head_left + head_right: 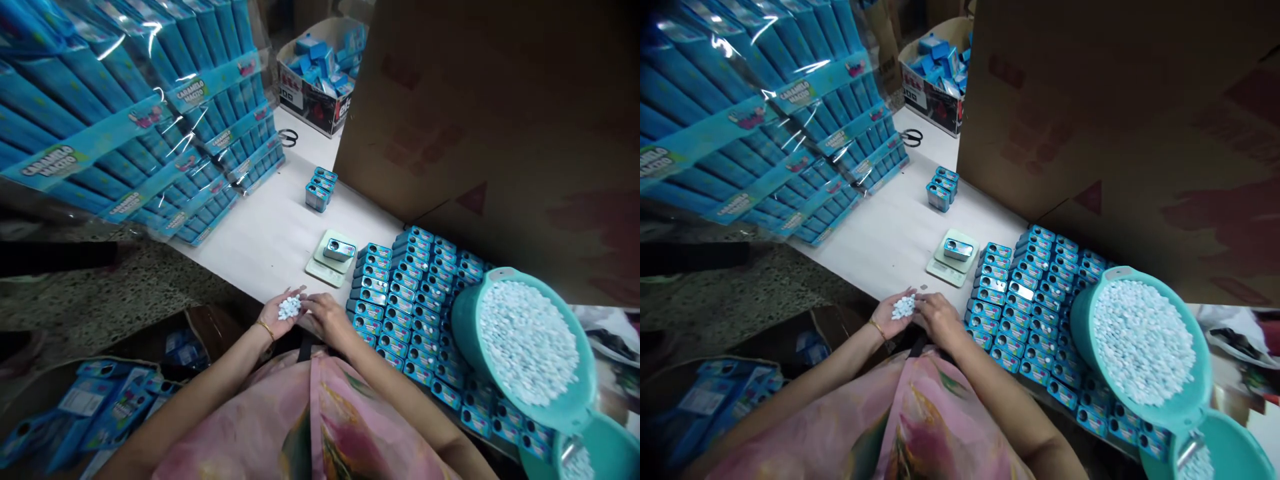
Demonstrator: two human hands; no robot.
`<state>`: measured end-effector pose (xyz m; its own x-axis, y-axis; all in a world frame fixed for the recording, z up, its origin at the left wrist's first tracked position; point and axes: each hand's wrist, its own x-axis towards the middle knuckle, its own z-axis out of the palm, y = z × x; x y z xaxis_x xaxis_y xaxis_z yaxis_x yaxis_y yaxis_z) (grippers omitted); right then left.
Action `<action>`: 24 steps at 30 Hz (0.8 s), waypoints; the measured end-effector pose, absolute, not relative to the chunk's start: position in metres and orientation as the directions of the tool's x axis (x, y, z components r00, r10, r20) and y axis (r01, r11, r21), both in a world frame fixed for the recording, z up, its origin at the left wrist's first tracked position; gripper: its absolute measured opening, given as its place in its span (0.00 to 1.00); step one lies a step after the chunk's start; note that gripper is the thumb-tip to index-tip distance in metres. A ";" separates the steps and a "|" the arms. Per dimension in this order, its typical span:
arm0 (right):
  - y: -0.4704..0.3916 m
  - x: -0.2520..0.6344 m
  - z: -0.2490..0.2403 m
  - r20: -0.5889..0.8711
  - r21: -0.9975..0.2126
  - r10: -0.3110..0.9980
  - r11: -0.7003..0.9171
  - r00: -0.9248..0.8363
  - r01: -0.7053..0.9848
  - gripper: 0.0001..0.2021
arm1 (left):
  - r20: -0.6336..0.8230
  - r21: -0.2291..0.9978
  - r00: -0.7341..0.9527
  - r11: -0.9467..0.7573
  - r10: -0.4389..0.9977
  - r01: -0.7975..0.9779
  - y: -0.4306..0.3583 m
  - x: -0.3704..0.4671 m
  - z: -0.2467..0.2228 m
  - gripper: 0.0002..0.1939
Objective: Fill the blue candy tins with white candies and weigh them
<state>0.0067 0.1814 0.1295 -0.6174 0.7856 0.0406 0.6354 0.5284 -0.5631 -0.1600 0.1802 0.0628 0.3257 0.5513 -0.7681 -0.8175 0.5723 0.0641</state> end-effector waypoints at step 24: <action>0.187 -0.007 0.116 -0.154 -0.416 0.664 0.629 -0.732 0.657 0.08 | -0.747 -0.085 0.473 0.638 0.468 -0.765 0.177 -0.145 0.057 0.06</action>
<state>-0.0068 0.1867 0.1163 -0.7321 0.6637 -0.1536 0.6571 0.6285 -0.4161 -0.1448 0.1766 0.0567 0.4732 0.4676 -0.7466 -0.7650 0.6384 -0.0850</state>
